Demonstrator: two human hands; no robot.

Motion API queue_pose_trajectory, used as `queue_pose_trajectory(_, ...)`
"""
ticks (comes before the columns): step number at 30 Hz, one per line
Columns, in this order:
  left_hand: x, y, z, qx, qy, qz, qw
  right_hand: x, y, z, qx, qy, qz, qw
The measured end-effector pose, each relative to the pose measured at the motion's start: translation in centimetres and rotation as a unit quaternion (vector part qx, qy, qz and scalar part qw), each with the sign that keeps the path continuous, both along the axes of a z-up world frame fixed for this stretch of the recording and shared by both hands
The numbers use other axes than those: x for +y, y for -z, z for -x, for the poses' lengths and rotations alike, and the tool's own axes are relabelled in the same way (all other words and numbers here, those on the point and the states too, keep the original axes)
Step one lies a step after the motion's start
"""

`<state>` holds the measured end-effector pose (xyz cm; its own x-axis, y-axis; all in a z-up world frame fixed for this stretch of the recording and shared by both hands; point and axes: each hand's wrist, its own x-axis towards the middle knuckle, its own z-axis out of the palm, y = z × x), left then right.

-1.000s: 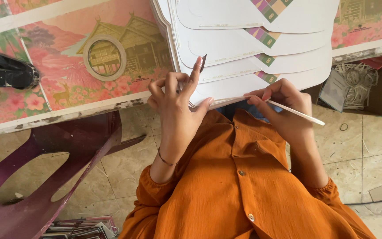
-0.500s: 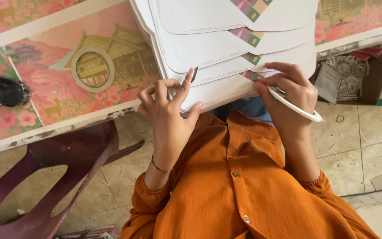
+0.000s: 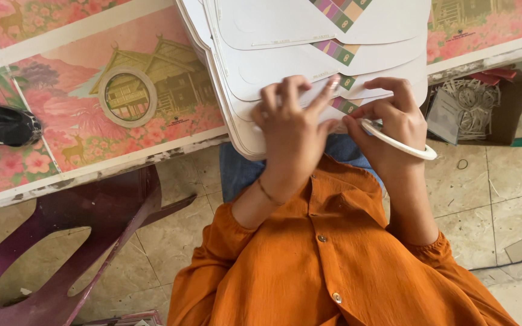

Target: The person stacks and aligns a pile of white, heart-shaped paper items with a printed grid pattern. They then pick up a roll of clear tape and apply it to the edges of the stack to secure the items together.

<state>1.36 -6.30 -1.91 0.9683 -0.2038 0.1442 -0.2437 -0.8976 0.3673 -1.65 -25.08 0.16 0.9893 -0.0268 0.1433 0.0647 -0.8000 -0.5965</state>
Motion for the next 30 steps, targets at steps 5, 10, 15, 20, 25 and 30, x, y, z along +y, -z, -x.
queue_pose_trajectory(5, -0.7, -3.6, 2.1, -0.103, 0.062, -0.070, 0.990, 0.7, -5.8, 0.0, -0.110, -0.050, -0.015, 0.993)
queue_pose_trajectory(10, 1.2, -1.5, -0.5, -0.150, 0.057, -0.080, 0.984, 0.2, -2.6, -2.3, -0.089, -0.085, -0.037, 0.992)
queue_pose_trajectory(15, 1.1, 1.6, 1.5, -0.148, 0.090, -0.041, 0.984, 0.5, -0.3, -2.8, -0.097, -0.055, -0.021, 0.994)
queue_pose_trajectory(20, -0.9, 1.3, 1.5, -0.108, 0.101, -0.035, 0.988, 1.0, 0.7, -2.1, -0.174, -0.068, -0.005, 0.982)
queue_pose_trajectory(25, -2.6, 1.6, 0.6, -0.179, 0.098, -0.026, 0.979, 1.5, 1.8, 0.0, -0.238, -0.067, -0.075, 0.966)
queue_pose_trajectory(30, 2.8, 2.8, -1.1, -0.153, 0.096, 0.074, 0.981, 2.9, -0.6, 0.6, -0.161, -0.046, -0.183, 0.969)
